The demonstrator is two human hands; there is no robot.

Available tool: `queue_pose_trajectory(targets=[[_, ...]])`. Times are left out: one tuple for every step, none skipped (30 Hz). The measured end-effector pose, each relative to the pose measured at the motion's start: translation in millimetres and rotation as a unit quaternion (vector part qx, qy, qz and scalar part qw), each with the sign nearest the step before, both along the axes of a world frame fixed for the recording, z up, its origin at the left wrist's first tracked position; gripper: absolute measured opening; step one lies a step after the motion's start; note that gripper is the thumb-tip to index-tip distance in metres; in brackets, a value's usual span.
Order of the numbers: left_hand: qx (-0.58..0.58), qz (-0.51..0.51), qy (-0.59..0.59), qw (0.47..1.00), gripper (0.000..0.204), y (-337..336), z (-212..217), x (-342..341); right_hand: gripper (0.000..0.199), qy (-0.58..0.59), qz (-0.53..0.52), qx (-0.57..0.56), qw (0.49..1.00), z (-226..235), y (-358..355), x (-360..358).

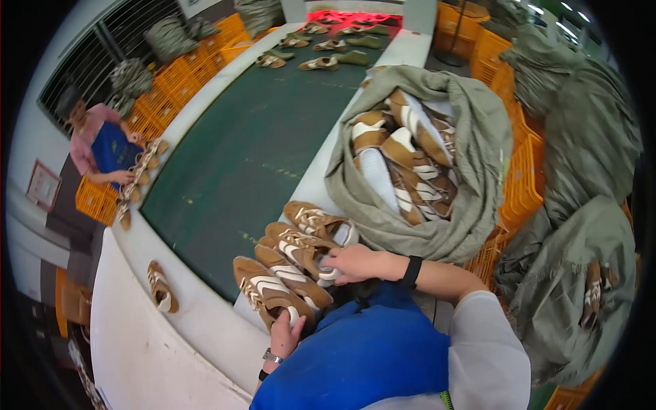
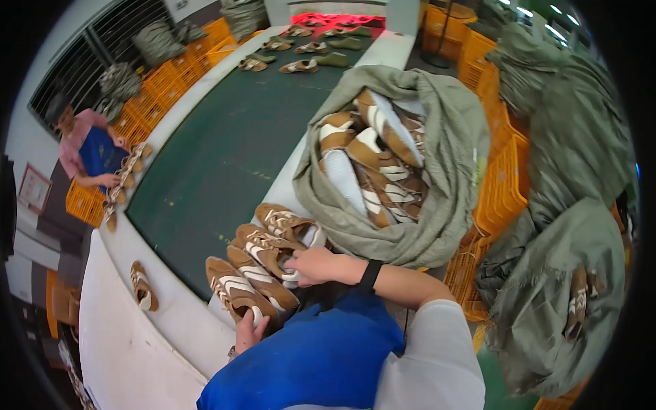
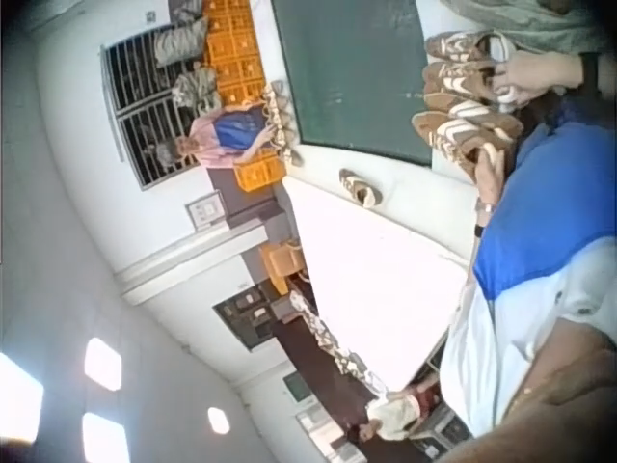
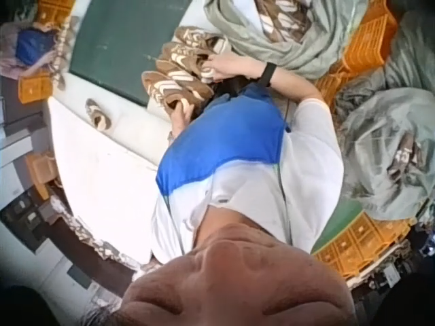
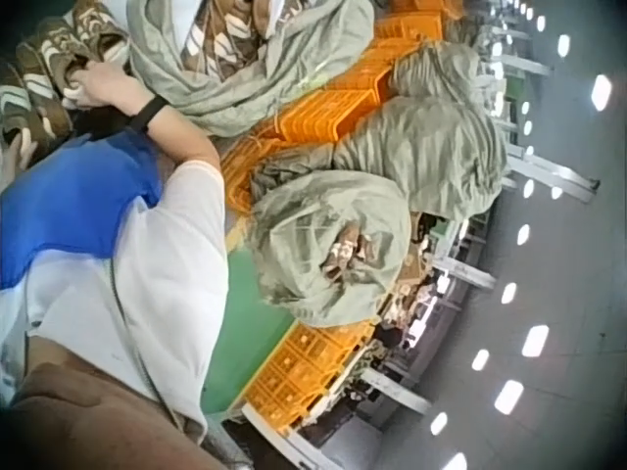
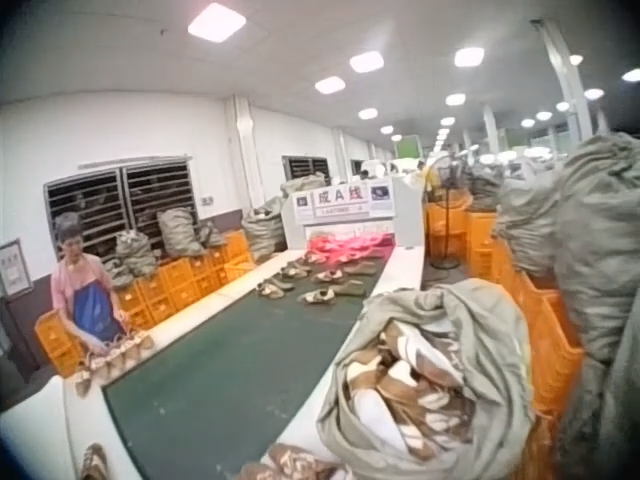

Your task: The recorder is taking finished shoe uppers from a large bag and placing them onto lasts on a conveyor belt in a shoe factory.

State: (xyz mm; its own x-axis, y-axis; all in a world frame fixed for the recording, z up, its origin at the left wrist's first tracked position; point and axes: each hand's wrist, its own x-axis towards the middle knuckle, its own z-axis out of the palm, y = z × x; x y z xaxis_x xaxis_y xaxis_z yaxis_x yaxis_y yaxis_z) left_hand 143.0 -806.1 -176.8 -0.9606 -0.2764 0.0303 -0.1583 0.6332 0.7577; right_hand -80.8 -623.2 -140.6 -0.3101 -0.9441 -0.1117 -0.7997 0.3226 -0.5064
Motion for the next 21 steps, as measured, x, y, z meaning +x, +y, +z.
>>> queue_pose_trajectory(targets=[[0.01,0.027,-0.033,0.999,0.03,1.2,4.5,-12.8,0.038,0.003,-0.01,0.003,1.0,4.4,5.8,-7.3],[0.013,0.021,-0.016,1.0,0.03,7.5,10.8,-22.9,0.039,-0.018,-0.055,-0.101,0.993,10.1,13.4,-16.9],[0.015,0.013,-0.015,1.0,0.03,9.8,14.8,-27.6,0.039,-0.037,-0.097,-0.205,0.973,15.3,20.8,-28.0],[-0.007,0.007,-0.047,0.999,0.03,10.3,18.8,-31.6,0.039,-0.027,-0.202,-0.22,0.954,18.2,33.0,-42.0],[-0.031,0.002,-0.079,0.996,0.03,7.9,20.8,-34.0,0.039,-0.016,-0.303,-0.234,0.924,19.4,48.1,-57.7],[-0.1,-0.023,-0.055,0.993,0.031,0.4,13.7,-32.2,0.039,0.103,-0.361,-0.266,0.888,23.5,66.5,-74.7],[-0.1,-0.028,-0.051,0.993,0.031,-4.0,19.0,-34.0,0.039,0.22,-0.41,-0.293,0.835,27.8,82.0,-91.8],[-0.121,-0.056,-0.069,0.989,0.03,-7.7,30.8,-32.5,0.041,0.267,-0.432,-0.293,0.81,31.4,92.0,-104.0],[-0.143,-0.083,-0.086,0.982,0.03,-8.9,43.9,-30.4,0.044,0.313,-0.451,-0.292,0.783,34.9,98.8,-114.6],[-0.156,-0.055,-0.079,0.983,0.029,-8.3,59.2,-28.8,0.044,0.314,-0.456,-0.292,0.78,38.1,96.9,-121.8],[-0.157,-0.062,-0.077,0.983,0.029,-9.4,68.9,-30.4,0.048,0.25,-0.526,-0.224,0.781,41.6,91.2,-127.8],[-0.206,-0.036,-0.034,0.977,0.028,-11.4,77.1,-33.6,0.053,0.181,-0.591,-0.153,0.771,43.1,88.6,-134.3],[-0.253,-0.007,0.01,0.967,0.028,-12.4,85.5,-37.9,0.057,0.148,-0.592,-0.14,0.78,42.9,85.1,-143.1],[-0.227,-0.002,0.022,0.974,0.024,-9.9,95.0,-44.4,0.054,0.13,-0.597,-0.179,0.771,39.4,86.4,-142.5],[-0.226,-0.013,0.026,0.974,0.024,-4.9,102.0,-50.6,0.051,0.113,-0.602,-0.216,0.76,34.5,89.9,-138.7],[-0.151,0.001,0.057,0.987,0.022,-0.6,107.4,-54.8,0.041,0.115,-0.594,-0.252,0.755,41.5,84.9,-126.1],[-0.075,0.013,0.087,0.993,0.02,2.7,109.4,-59.8,0.038,0.138,-0.569,-0.299,0.754,45.2,81.1,-108.4],[-0.028,0.004,0.084,0.996,0.022,4.9,113.7,-57.2,0.036,0.127,-0.53,-0.331,0.77,59.6,72.5,-82.6],[-0.028,0.008,0.083,0.996,0.022,7.6,113.9,-62.6,0.034,0.087,-0.513,-0.332,0.787,70.9,67.4,-55.3],[0.114,-0.006,0.058,0.992,0.028,12.9,114.3,-70.3,0.03,0.108,-0.483,-0.347,0.796,68.7,64.4,-32.4],[0.251,-0.014,0.034,0.967,0.035,15.5,112.5,-77.9,0.029,0.101,-0.44,-0.355,0.819,79.3,61.1,-6.2]])
